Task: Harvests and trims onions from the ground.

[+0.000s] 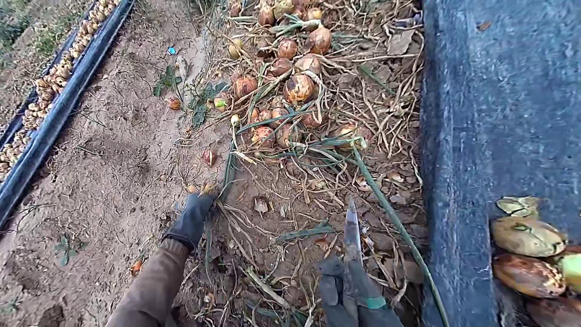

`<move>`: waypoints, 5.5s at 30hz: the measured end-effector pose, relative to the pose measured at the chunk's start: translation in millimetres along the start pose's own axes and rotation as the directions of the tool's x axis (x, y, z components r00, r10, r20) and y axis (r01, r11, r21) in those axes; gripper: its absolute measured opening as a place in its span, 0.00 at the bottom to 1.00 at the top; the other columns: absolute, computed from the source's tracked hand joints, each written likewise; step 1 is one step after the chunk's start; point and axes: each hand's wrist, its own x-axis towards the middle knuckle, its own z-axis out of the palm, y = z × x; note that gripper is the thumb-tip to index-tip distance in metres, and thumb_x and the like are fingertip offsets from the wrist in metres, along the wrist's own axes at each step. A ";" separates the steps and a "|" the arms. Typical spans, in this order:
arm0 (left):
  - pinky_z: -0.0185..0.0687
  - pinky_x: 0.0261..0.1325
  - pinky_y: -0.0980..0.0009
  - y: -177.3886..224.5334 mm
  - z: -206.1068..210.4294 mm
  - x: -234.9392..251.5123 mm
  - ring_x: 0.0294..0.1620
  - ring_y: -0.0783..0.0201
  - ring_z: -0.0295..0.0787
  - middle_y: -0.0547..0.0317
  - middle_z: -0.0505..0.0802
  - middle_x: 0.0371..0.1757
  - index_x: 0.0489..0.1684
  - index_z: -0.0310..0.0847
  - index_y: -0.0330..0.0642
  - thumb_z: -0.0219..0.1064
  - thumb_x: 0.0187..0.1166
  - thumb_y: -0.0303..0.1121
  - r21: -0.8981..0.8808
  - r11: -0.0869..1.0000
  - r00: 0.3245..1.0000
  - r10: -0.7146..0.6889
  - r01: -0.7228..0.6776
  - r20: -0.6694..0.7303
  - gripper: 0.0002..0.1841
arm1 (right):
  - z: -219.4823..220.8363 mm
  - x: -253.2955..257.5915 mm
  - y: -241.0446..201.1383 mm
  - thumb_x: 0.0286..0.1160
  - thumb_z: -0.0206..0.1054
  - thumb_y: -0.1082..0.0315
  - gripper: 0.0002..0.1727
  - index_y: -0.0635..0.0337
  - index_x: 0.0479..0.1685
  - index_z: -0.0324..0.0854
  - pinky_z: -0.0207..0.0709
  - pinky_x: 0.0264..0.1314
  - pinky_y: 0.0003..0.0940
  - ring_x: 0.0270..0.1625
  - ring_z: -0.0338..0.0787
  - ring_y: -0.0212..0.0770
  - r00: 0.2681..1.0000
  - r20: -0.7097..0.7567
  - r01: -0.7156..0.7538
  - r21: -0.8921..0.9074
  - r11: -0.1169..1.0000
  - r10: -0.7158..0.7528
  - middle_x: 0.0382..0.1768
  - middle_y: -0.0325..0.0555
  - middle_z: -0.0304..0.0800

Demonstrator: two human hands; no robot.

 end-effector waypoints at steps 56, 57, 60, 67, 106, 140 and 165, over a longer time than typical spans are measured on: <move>0.79 0.69 0.41 37.4 -68.7 -115.0 0.69 0.46 0.87 0.50 0.91 0.67 0.74 0.83 0.54 0.69 0.81 0.46 0.952 0.043 0.944 -0.126 -0.302 0.305 0.23 | -35.5 -18.8 -37.2 0.94 0.45 0.52 0.20 0.46 0.37 0.78 0.78 0.16 0.27 0.15 0.80 0.27 0.654 -0.116 0.375 -0.809 0.453 -0.748 0.17 0.28 0.81; 0.85 0.58 0.38 19.6 -91.2 -70.4 0.58 0.48 0.92 0.53 0.95 0.57 0.67 0.87 0.60 0.71 0.76 0.52 0.944 0.080 0.947 0.036 -0.321 0.319 0.22 | -27.7 -21.7 -51.5 0.92 0.45 0.56 0.16 0.47 0.41 0.78 0.78 0.16 0.31 0.15 0.80 0.31 0.664 -0.111 0.354 -0.824 0.442 -0.739 0.19 0.28 0.82; 0.84 0.59 0.32 20.0 -100.0 37.4 0.62 0.46 0.92 0.56 0.94 0.63 0.76 0.81 0.69 0.58 0.86 0.53 0.936 0.207 0.917 0.344 -0.284 0.202 0.21 | -12.5 -7.7 -47.1 0.88 0.58 0.56 0.10 0.51 0.49 0.79 0.81 0.19 0.33 0.19 0.82 0.31 0.800 -0.043 0.271 -0.864 0.424 -0.598 0.23 0.28 0.82; 0.83 0.30 0.58 29.7 -101.4 112.7 0.25 0.58 0.84 0.53 0.87 0.28 0.49 0.84 0.42 0.59 0.86 0.60 0.803 0.576 0.987 0.050 -0.152 0.151 0.27 | 8.8 15.4 -3.0 0.89 0.58 0.55 0.14 0.58 0.53 0.74 0.77 0.19 0.34 0.17 0.77 0.34 0.892 -0.339 -0.094 -0.786 0.610 -0.298 0.20 0.35 0.75; 0.77 0.76 0.42 177.7 139.0 45.0 0.74 0.52 0.83 0.56 0.89 0.70 0.72 0.83 0.56 0.71 0.71 0.53 0.642 0.011 0.453 0.717 -0.767 0.529 0.28 | -12.8 6.1 -61.2 0.81 0.66 0.47 0.19 0.56 0.49 0.82 0.73 0.09 0.31 0.10 0.74 0.37 0.651 -0.276 0.355 -0.712 0.606 -0.707 0.14 0.42 0.74; 0.88 0.49 0.45 152.5 202.4 -27.8 0.44 0.56 0.94 0.55 0.95 0.46 0.57 0.89 0.57 0.63 0.82 0.61 0.565 0.288 0.627 0.209 -0.773 0.751 0.22 | -22.3 -11.8 13.3 0.89 0.52 0.40 0.29 0.57 0.50 0.85 0.71 0.15 0.26 0.14 0.74 0.31 0.955 -0.279 -0.050 -0.493 0.869 -0.103 0.17 0.38 0.77; 0.88 0.55 0.63 32.1 48.4 -208.7 0.43 0.66 0.89 0.63 0.88 0.30 0.26 0.79 0.48 0.70 0.80 0.33 -0.080 0.000 -0.052 0.761 -0.997 0.647 0.11 | 2.3 18.8 4.0 0.80 0.63 0.37 0.24 0.50 0.41 0.82 0.73 0.17 0.23 0.17 0.75 0.26 0.894 -0.027 0.344 -0.597 0.725 -0.446 0.19 0.34 0.76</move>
